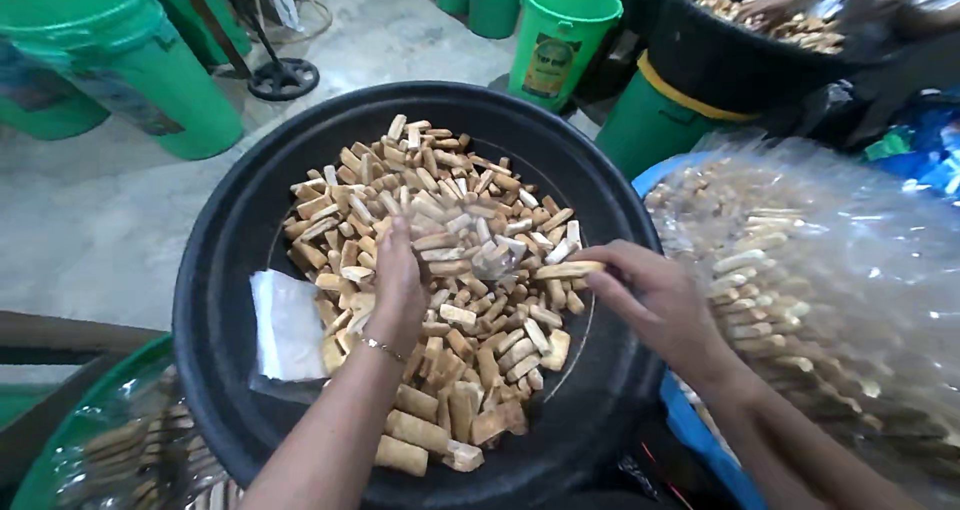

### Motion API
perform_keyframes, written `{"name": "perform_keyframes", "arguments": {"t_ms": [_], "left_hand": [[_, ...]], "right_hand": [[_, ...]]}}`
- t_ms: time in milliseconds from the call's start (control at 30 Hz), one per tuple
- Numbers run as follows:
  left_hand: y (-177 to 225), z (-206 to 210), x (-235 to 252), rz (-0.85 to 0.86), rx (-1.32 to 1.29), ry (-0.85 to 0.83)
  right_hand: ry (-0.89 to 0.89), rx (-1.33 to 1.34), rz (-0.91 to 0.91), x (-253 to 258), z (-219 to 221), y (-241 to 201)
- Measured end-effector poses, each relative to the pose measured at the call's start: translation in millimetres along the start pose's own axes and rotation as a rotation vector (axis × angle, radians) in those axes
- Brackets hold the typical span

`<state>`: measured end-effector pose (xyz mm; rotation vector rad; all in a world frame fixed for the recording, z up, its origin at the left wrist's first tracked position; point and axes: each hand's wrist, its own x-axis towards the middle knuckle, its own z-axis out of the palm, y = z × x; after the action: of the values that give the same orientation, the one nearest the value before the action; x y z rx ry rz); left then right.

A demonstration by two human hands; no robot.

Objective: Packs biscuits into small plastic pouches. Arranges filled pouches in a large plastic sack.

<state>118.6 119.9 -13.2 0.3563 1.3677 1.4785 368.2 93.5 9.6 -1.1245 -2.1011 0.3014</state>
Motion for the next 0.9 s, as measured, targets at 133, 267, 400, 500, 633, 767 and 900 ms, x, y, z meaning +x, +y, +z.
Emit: {"name": "perform_keyframes", "arguments": {"t_ms": [133, 267, 400, 500, 633, 767, 900], "left_hand": [[-1.3, 14.5, -23.5, 0.008, 0.006, -0.109], [-6.0, 18.7, -43.1, 0.031, -0.015, -0.230], [2.8, 11.8, -47.9, 0.082, -0.082, -0.439], [6.1, 11.1, -52.3, 0.158, -0.141, -0.638], [6.3, 5.5, -44.8, 0.151, -0.166, -0.597], [10.4, 2.1, -39.0, 0.121, -0.067, -0.618], [16.0, -4.3, -23.9, 0.064, -0.054, -0.503]], "right_hand": [[0.443, 0.036, -0.291, 16.6, 16.9, -14.3], [0.435, -0.035, -0.453, 40.5, 36.3, -11.9], [-0.037, 0.022, -0.421, 54.8, 5.8, -16.6], [-0.098, 0.008, -0.428, 59.7, -8.6, -25.2], [-0.193, 0.023, -0.412, 58.7, -0.2, -33.3], [-0.105, 0.054, -0.444, 58.0, 20.2, -25.9], [-0.104, 0.185, -0.220, 59.5, 15.6, -15.6]]}}
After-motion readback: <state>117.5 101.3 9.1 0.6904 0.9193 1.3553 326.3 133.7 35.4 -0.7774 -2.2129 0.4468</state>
